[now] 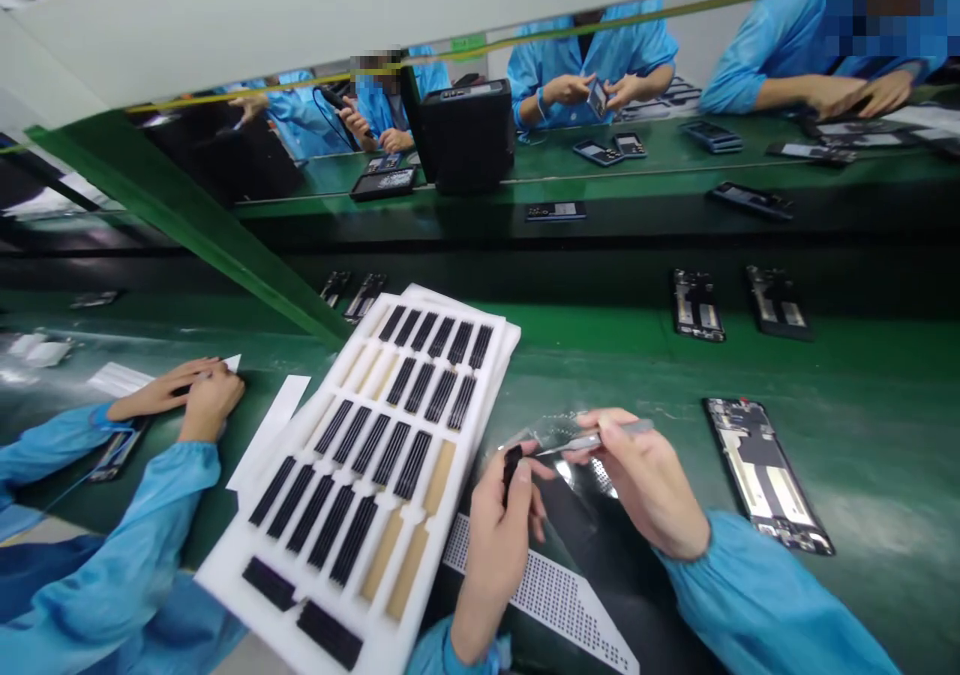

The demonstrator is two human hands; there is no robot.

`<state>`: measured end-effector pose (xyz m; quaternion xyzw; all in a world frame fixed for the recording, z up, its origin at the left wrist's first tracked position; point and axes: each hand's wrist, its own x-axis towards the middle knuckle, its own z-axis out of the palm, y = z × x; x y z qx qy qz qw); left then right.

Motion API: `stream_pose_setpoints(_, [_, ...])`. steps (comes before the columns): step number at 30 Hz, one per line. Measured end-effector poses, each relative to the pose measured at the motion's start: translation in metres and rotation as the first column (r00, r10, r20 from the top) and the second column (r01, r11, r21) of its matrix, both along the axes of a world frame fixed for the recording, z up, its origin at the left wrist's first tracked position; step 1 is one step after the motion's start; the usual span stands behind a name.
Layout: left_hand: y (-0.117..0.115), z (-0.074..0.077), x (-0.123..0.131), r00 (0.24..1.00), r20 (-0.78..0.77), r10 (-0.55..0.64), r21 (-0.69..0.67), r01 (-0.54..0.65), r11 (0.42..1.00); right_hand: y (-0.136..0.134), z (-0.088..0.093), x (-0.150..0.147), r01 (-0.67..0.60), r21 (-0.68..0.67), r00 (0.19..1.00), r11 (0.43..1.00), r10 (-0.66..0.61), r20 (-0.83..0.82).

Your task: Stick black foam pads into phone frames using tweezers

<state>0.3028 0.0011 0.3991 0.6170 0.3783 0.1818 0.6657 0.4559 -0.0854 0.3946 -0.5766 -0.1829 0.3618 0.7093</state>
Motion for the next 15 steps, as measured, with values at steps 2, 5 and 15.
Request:
stream_pose_setpoints(2, [-0.009, 0.014, -0.001, 0.977, 0.2, 0.071, -0.311, -0.005, 0.95, -0.014, 0.006, -0.014, -0.008, -0.03, 0.999, 1.0, 0.009, 0.051])
stream_pose_setpoints(5, [-0.021, 0.03, -0.003, 0.945, 0.305, 0.12, -0.467, 0.039, 0.883, -0.026, 0.01, -0.029, 0.023, -0.051, 0.998, 0.998, -0.02, 0.061])
stream_pose_setpoints(15, [-0.015, 0.0, -0.014, 0.923, -0.384, 0.012, 0.565, 0.225, 0.794, -0.006, 0.0, 0.016, 0.013, -0.165, 0.967, 0.986, 0.03, 0.255])
